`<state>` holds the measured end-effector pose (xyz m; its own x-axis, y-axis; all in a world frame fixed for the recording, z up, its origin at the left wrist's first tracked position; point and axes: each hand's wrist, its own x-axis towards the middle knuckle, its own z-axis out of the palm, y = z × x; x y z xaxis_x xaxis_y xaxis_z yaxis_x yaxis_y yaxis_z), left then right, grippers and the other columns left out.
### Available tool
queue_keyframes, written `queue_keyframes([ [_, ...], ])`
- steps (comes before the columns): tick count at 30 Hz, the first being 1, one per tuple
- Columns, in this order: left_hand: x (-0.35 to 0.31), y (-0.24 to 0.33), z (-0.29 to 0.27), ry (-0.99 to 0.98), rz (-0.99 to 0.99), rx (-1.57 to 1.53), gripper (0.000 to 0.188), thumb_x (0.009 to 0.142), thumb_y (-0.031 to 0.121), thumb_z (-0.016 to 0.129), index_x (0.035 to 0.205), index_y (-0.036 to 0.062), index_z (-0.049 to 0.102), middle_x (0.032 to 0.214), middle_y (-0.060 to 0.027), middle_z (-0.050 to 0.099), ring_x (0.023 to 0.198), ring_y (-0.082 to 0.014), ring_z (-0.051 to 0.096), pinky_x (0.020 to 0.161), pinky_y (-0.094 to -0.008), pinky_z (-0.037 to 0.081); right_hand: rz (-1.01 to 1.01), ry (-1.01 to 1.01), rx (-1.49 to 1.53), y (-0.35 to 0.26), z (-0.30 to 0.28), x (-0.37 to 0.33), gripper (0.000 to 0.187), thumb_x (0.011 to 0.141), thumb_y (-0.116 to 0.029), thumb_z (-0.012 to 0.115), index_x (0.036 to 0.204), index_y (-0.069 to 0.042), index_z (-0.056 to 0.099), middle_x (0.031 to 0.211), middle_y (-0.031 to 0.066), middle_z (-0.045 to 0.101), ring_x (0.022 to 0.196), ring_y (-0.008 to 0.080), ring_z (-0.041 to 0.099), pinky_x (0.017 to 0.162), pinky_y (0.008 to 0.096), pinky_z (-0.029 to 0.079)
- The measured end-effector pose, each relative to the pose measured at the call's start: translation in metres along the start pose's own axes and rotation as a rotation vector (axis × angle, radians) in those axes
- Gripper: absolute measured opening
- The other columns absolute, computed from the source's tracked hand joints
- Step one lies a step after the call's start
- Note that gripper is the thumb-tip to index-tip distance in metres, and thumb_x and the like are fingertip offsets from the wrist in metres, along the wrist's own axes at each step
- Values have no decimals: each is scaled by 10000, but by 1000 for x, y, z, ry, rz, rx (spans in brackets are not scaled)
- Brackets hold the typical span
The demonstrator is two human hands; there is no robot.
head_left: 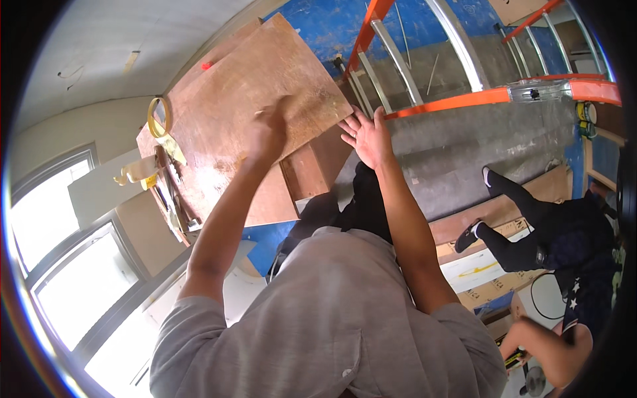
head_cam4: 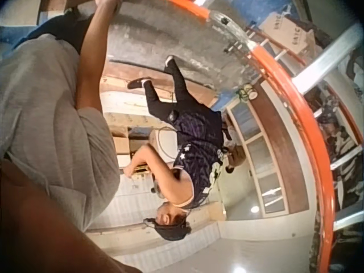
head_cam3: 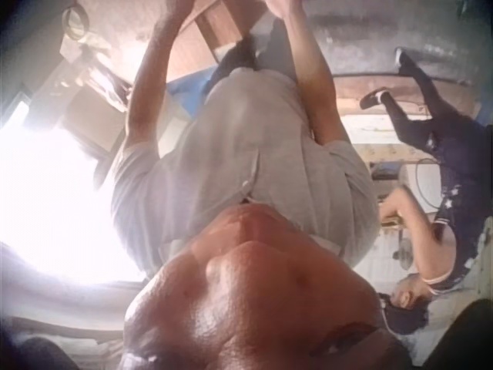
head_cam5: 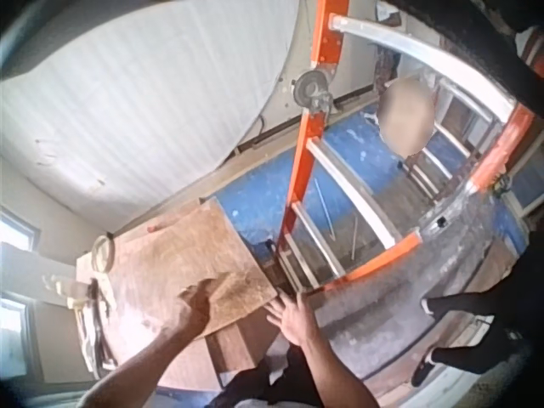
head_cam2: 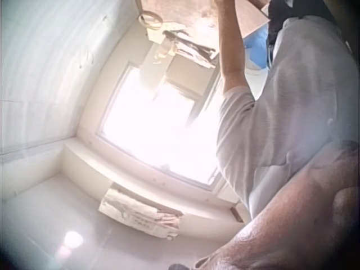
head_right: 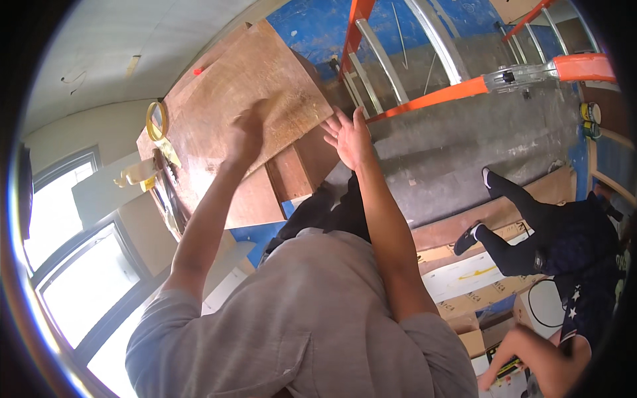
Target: The person applies adhesive from a metal can onto a piece of wood and spreads it evenly across the surface using a scraper.
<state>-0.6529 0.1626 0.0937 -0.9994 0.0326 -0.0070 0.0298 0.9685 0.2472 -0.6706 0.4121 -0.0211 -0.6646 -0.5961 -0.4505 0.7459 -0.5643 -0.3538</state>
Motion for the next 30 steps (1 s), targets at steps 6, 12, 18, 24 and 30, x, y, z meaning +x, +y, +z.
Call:
queue_keyframes([
  [6, -61, -7, 15, -223, -458, 62, 290, 909, 191, 596, 1181, 95, 561, 939, -266, 696, 875, -450, 695, 695, -539, 545, 30, -18, -19, -3, -2, 0, 995, 948, -811, 144, 1612, -72, 196, 1622, 122, 352, 1510, 333, 259, 1215, 548, 65],
  [12, 44, 118, 47, -138, -380, -211, 489, 863, 74, 589, 1327, -10, 457, 912, -277, 682, 883, -473, 677, 744, -534, 541, 54, -130, 71, 1, -22, 6, 1135, 856, -912, 144, 1629, -81, 114, 1671, 154, 224, 1558, 361, 89, 1215, 562, -66],
  [18, 109, 65, 38, 265, -265, -543, 361, 873, 54, 511, 1228, -6, 536, 957, -277, 697, 861, -423, 701, 740, -447, 553, 99, -6, 55, -2, -48, -15, 1146, 834, -928, 171, 1635, -117, 58, 1676, 149, 207, 1559, 368, 68, 1213, 565, -82],
  [24, 38, 63, 36, -147, 252, 100, 250, 955, 126, 500, 1199, 117, 552, 1032, -138, 675, 919, -289, 697, 698, -416, 567, 100, 61, -23, 20, -76, -47, 1117, 859, -905, 191, 1634, -108, 85, 1656, 157, 271, 1544, 379, 149, 1214, 578, 1],
  [30, -2, 136, 31, -110, 471, -101, 363, 762, 139, 704, 1074, 46, 545, 976, -135, 652, 852, -320, 681, 672, -410, 544, 103, 104, 15, 50, -86, -57, 1121, 858, -906, 216, 1629, -99, 117, 1642, 160, 304, 1534, 384, 177, 1208, 578, 51],
])
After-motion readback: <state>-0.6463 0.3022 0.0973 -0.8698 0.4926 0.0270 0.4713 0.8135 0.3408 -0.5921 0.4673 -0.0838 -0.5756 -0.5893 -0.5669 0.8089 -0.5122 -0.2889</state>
